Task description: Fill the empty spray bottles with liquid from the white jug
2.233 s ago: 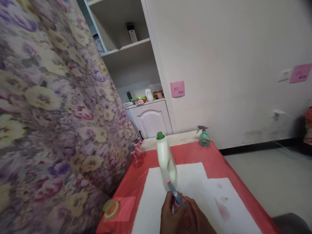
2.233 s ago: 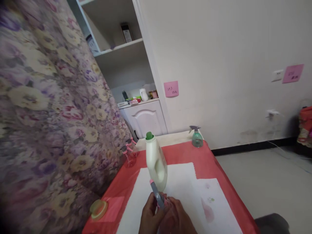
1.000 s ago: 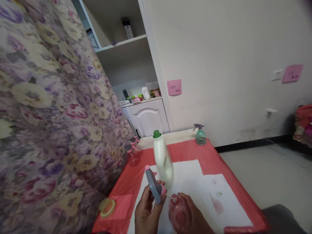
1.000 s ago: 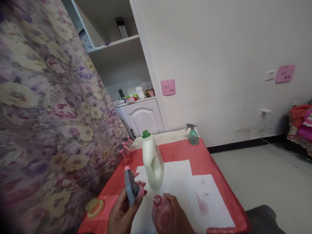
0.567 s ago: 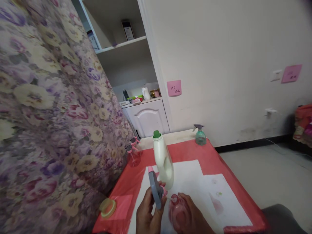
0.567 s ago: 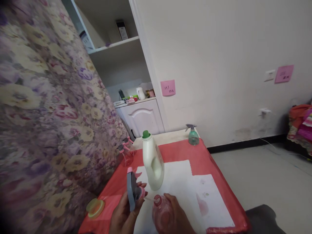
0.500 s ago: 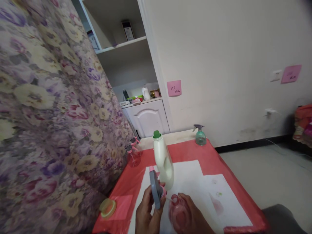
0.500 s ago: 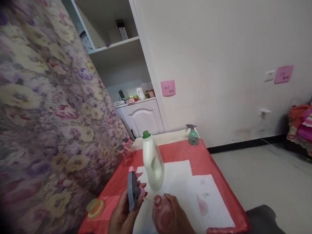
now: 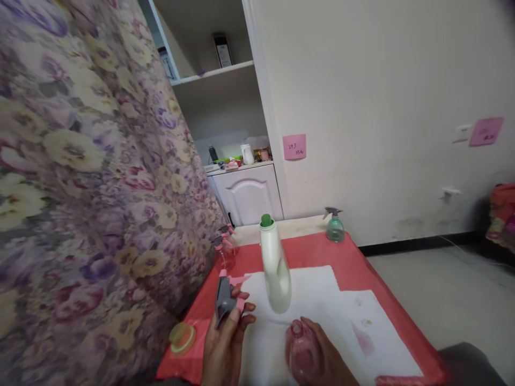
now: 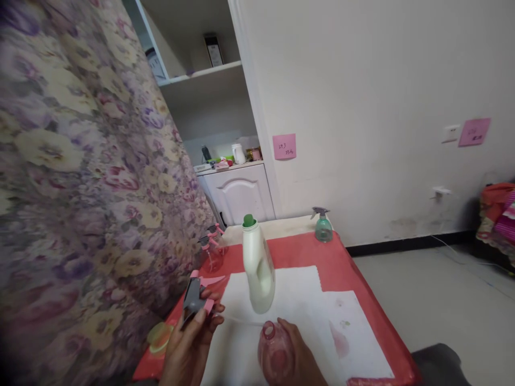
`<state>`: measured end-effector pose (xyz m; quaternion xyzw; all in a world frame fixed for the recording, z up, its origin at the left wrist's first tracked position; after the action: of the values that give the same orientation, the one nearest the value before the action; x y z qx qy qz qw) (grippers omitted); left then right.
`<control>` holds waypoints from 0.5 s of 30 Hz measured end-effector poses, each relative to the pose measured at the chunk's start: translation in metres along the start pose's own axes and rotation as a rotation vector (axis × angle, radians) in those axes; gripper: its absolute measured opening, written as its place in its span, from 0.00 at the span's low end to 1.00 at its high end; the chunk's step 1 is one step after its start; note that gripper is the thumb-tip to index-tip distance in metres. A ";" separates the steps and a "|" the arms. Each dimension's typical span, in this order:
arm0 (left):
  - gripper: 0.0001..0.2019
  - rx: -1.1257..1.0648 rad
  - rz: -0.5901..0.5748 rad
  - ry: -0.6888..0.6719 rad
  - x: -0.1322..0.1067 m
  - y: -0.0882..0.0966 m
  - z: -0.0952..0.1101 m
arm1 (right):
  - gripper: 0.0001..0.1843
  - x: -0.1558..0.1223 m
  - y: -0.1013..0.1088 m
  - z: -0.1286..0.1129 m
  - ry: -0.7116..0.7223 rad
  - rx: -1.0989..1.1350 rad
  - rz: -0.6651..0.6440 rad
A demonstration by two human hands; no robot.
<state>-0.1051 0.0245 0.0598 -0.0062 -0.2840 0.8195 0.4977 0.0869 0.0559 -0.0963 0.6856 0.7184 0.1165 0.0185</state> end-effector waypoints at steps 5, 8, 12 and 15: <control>0.21 -0.103 0.147 0.034 0.018 0.033 -0.010 | 0.31 -0.005 0.002 -0.004 -0.018 -0.022 0.010; 0.19 -0.118 0.192 0.072 0.029 0.051 -0.017 | 0.33 -0.006 0.002 -0.004 -0.042 -0.030 0.001; 0.18 -0.132 0.175 0.114 0.044 0.073 -0.036 | 0.33 -0.007 0.001 -0.002 -0.084 0.001 0.003; 0.19 -0.158 0.144 0.195 0.057 0.088 -0.058 | 0.31 -0.007 0.002 -0.005 -0.127 0.000 0.009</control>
<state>-0.1884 0.0679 -0.0151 -0.1453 -0.2966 0.8237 0.4609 0.0885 0.0481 -0.0924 0.6948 0.7127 0.0730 0.0634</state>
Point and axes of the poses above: each hand's wrist, its own x-axis towards the middle knuckle, its own y-axis out of the back of the hand, z = x × y, the point moved 4 cm from there along x, towards the middle knuckle, and after that the axes turned 10 degrees about -y, right-handed, at the moved point
